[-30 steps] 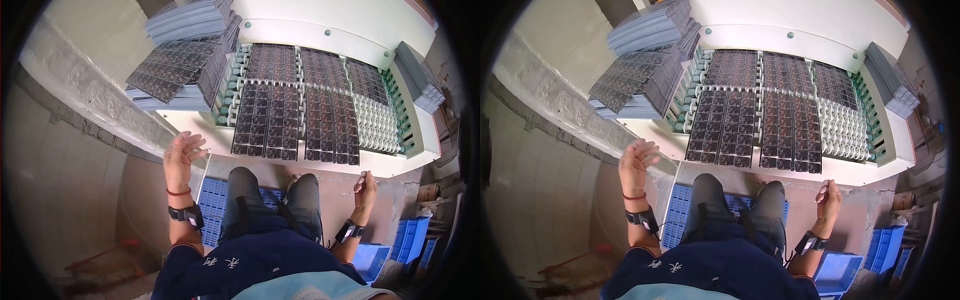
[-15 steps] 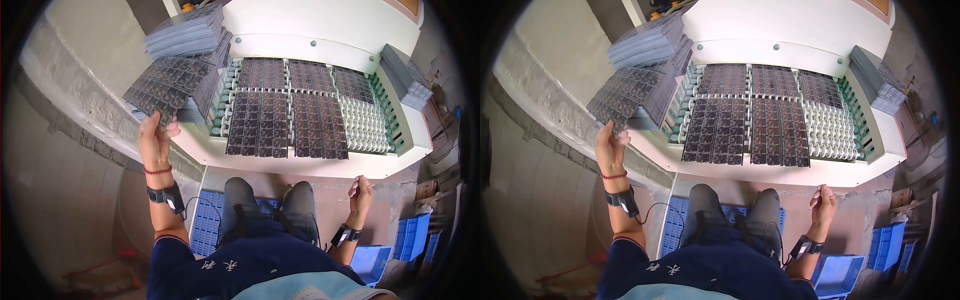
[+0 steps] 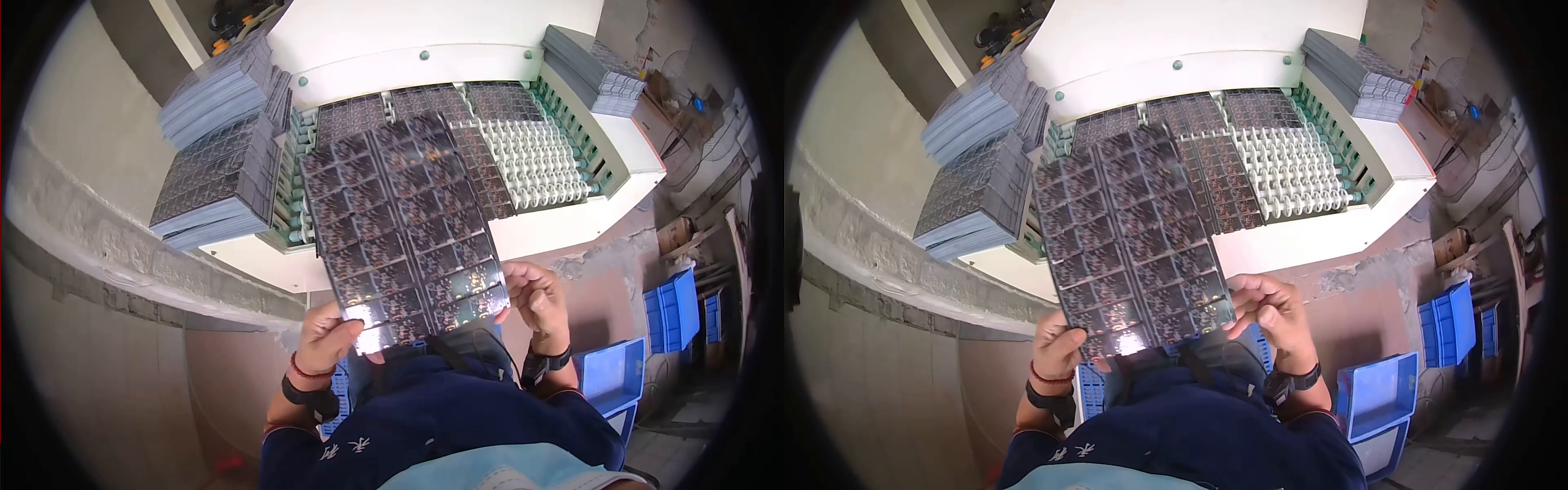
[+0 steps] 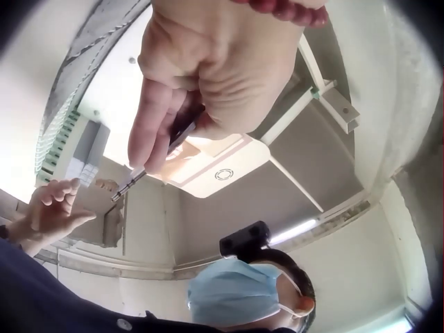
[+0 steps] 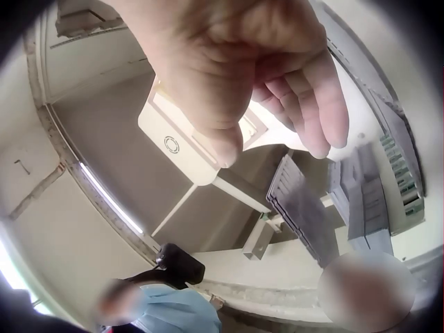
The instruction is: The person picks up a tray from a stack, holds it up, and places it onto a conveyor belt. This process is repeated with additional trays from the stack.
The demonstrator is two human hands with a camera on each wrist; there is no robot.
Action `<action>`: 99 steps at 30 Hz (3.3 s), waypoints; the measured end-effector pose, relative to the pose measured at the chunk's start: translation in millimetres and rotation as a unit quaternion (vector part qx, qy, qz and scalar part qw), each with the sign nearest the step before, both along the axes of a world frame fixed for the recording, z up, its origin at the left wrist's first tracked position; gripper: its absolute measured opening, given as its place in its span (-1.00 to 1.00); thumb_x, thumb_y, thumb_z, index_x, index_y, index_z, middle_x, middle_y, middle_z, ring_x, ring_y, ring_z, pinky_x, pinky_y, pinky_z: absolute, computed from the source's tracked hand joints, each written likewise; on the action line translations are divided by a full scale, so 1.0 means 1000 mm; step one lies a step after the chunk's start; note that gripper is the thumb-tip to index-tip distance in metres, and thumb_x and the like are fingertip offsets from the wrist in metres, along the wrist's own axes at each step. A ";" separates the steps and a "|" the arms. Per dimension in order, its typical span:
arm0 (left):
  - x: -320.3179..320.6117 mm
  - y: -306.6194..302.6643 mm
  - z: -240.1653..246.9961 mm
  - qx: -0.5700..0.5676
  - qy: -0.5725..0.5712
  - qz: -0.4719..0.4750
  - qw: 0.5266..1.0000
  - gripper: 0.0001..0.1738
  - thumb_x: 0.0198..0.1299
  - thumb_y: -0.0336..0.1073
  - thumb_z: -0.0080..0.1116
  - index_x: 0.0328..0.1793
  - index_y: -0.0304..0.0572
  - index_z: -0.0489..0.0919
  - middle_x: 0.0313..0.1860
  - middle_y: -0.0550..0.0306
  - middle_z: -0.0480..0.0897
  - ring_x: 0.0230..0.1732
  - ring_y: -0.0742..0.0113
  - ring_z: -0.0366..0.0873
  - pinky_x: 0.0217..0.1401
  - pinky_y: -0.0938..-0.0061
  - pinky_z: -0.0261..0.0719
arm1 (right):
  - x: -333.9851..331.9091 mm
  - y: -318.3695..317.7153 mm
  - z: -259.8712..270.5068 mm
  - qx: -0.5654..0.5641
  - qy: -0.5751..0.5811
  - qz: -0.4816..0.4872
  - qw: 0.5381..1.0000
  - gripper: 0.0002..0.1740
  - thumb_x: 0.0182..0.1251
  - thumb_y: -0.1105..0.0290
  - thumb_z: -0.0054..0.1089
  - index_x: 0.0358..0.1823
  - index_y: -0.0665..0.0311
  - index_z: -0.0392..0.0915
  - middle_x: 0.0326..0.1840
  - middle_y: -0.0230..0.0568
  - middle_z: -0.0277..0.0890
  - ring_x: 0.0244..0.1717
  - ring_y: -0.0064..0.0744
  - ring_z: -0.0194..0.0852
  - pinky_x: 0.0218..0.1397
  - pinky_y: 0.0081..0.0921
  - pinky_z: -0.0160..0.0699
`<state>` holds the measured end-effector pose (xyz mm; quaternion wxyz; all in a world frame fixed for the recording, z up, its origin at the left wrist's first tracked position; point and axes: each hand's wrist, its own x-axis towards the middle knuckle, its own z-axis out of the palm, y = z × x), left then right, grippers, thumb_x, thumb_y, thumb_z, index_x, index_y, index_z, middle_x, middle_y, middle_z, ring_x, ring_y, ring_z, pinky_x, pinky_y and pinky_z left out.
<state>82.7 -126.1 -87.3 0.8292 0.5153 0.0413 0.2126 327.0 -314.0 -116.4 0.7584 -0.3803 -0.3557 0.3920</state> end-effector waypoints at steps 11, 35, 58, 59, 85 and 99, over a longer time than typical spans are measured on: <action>0.021 -0.012 -0.049 -0.158 0.012 -0.058 0.986 -0.53 0.21 -0.46 -0.20 0.26 -0.40 0.14 0.11 -0.12 0.39 0.08 0.04 0.43 0.05 0.01 0.48 | -0.018 0.013 -0.026 -0.114 0.033 -0.009 0.993 -0.81 0.24 0.44 0.06 -0.24 0.47 0.50 -0.46 -0.17 0.54 -0.58 -0.55 0.47 -0.55 -0.65 0.49; 0.002 -0.003 -0.066 -0.168 0.010 0.090 0.982 -0.49 0.15 -0.48 -0.10 0.25 -0.33 0.14 0.08 -0.20 0.41 -0.01 -0.08 0.49 -0.19 0.04 0.64 | 0.130 0.012 -0.009 -0.213 -0.121 -0.344 0.907 -0.82 0.21 0.39 0.13 -0.32 0.40 0.56 -0.64 -0.45 0.42 -0.75 -0.76 0.17 -0.73 -0.80 0.13; -0.014 -0.002 -0.086 -0.209 0.024 0.107 0.972 -0.48 0.08 -0.48 0.00 0.18 -0.48 0.16 -0.01 -0.31 0.44 -0.16 -0.11 0.56 -0.41 0.21 0.72 | 0.008 0.033 -0.041 -0.232 -0.101 0.095 0.963 -0.69 0.10 0.34 0.26 -0.18 0.40 0.52 -0.43 -0.28 0.53 -0.48 -0.61 0.48 -0.44 -0.69 0.46; -0.014 -0.002 -0.088 -0.211 0.021 0.101 0.972 -0.49 0.08 -0.48 0.00 0.17 -0.49 0.17 -0.01 -0.31 0.43 -0.16 -0.11 0.56 -0.41 0.21 0.72 | -0.005 0.034 -0.044 -0.217 -0.071 0.135 0.964 -0.75 0.11 0.38 0.25 -0.23 0.39 0.52 -0.47 -0.30 0.53 -0.52 -0.61 0.48 -0.48 -0.70 0.45; -0.035 -0.007 -0.103 -0.304 0.017 0.112 0.946 -0.55 0.31 -0.23 -0.30 0.20 -0.43 0.22 0.07 -0.21 0.43 0.02 -0.09 0.47 -0.10 0.00 0.58 | -0.039 0.046 -0.055 -0.291 -0.037 0.094 0.951 -0.84 0.18 0.41 0.16 -0.48 0.33 0.47 -0.64 -0.38 0.47 -0.62 -0.67 0.46 -0.61 -0.75 0.39; -0.027 -0.009 -0.101 -0.244 0.052 0.142 0.958 -0.65 0.28 -0.38 -0.22 0.11 -0.47 0.30 0.00 -0.25 0.48 -0.05 -0.05 0.53 -0.23 0.11 0.67 | -0.036 0.048 -0.064 -0.299 -0.052 0.007 0.953 -0.80 0.28 0.35 0.05 -0.39 0.36 0.50 -0.60 -0.34 0.49 -0.66 -0.67 0.43 -0.64 -0.77 0.37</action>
